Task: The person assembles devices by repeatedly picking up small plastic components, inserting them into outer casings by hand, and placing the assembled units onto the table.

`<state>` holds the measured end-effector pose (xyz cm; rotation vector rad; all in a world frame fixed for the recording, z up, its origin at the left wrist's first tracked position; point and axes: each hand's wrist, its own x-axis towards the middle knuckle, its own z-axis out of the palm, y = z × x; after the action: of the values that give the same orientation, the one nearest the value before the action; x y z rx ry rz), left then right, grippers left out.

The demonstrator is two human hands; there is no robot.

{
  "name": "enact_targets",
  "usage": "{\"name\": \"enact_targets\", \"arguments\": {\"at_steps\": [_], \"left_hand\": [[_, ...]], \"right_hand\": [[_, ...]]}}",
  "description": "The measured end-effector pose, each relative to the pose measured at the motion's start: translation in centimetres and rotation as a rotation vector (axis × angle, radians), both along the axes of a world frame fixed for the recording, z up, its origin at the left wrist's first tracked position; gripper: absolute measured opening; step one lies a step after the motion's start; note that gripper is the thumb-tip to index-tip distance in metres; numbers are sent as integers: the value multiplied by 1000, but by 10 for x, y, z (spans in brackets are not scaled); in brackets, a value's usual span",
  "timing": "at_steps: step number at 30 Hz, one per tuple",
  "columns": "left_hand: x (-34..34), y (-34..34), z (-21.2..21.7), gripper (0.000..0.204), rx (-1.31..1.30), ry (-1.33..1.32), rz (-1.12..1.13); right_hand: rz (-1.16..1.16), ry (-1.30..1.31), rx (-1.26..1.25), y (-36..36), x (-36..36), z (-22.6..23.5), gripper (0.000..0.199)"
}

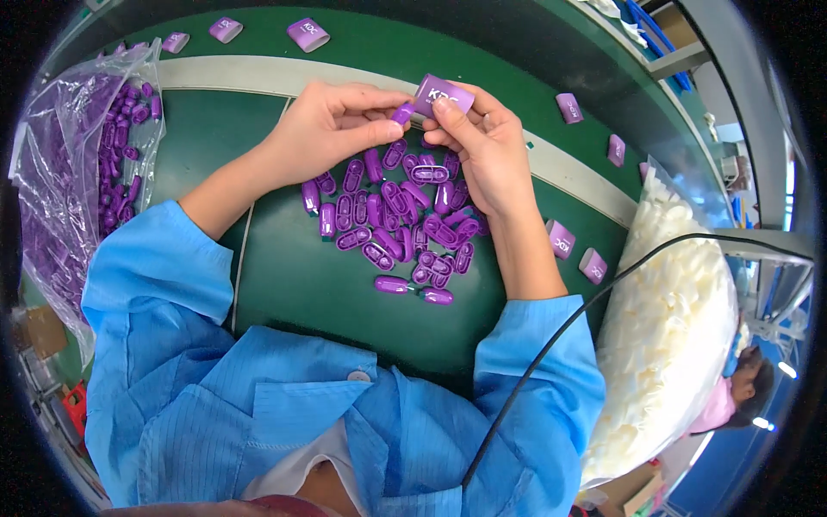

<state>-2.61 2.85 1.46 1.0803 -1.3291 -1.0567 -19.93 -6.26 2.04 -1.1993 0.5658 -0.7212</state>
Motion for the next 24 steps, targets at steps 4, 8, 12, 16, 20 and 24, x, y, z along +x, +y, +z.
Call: {"name": "enact_targets", "arguments": {"at_steps": [4,8,12,16,20,24], "left_hand": [[4,-1,2,31,-30,-74,-21],[12,-6,-2,31,94,153,7],[28,-15,-12,31,186,302,69],[30,-20,-10,31,208,285,60],[20,-28,-1,29,165,136,81],[10,-35,-4,27,-1,27,122]], "right_hand": [[17,39,-38,-1,-2,5,26],[-161,127,-244,-21,-3,-11,28],[-132,198,-210,-9,6,-16,28],[-24,148,-135,2,12,-5,27],[-58,159,-169,1,11,-7,27],[-96,128,-162,-2,7,-4,26]]}}
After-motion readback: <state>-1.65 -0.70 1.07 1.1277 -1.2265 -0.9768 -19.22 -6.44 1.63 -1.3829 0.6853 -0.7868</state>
